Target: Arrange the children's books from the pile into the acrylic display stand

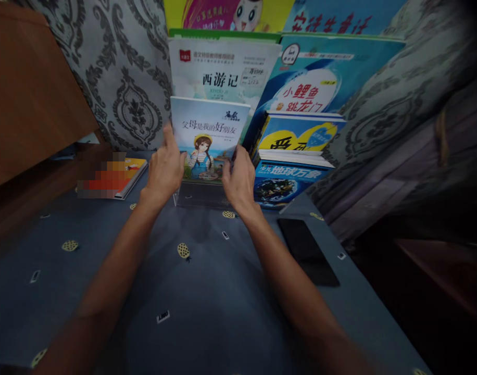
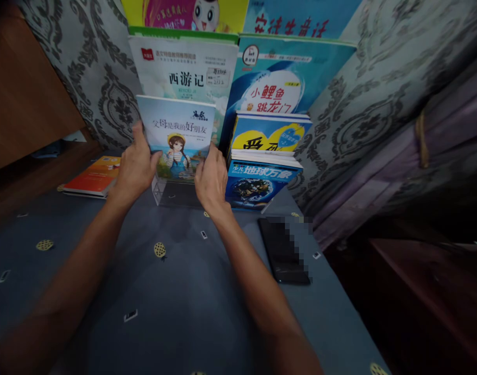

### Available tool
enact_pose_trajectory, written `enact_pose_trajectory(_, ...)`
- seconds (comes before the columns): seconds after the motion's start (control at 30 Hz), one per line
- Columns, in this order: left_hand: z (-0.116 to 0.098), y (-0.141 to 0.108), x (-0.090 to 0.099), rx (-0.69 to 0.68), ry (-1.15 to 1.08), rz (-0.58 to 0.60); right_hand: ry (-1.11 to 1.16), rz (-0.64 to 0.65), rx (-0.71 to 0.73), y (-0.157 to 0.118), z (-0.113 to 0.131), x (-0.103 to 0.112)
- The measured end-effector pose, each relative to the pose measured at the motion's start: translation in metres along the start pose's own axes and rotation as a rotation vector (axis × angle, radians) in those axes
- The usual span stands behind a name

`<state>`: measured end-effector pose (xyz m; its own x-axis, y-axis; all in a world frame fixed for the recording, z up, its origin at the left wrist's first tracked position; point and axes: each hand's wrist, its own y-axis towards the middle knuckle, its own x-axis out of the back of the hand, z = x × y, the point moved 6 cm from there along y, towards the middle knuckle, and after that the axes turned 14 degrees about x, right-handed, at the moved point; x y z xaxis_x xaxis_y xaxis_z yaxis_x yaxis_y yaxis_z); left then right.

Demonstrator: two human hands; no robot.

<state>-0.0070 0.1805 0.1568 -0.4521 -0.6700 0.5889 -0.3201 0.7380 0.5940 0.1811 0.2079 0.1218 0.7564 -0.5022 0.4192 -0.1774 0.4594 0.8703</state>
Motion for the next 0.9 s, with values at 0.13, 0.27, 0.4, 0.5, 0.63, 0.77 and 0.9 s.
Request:
enact_pose_trajectory(0.13, -0.008, -0.001, 0.007, -0.024, -0.039, -0.023, 0.027, 0.002, -0.005, 0.0, -0.001, -0.001)
enact_pose_trajectory(0.27, -0.007, -0.001, 0.002, 0.0, -0.013, 0.036, 0.02, 0.034, -0.028, 0.0, -0.002, -0.004)
enact_pose_trajectory(0.4, -0.005, -0.002, 0.0, 0.011, 0.086, 0.043, 0.004, 0.055, -0.043, 0.001, -0.001, -0.004)
enact_pose_trajectory(0.5, -0.006, -0.003, 0.0, 0.081, 0.234, 0.09, 0.006, 0.06, -0.052, 0.002, 0.002, -0.002)
enact_pose_trajectory(0.63, -0.011, -0.006, 0.001, 0.125, 0.336, 0.163, 0.005, 0.085, -0.068, 0.003, 0.004, 0.0)
enact_pose_trajectory(0.77, -0.013, -0.005, 0.0, 0.107, 0.294, 0.145, 0.007, 0.087, -0.051, 0.004, 0.005, 0.002)
enact_pose_trajectory(0.9, -0.011, -0.004, -0.004, 0.089, 0.247, 0.093, -0.016, 0.084, -0.052, 0.004, 0.007, 0.002)
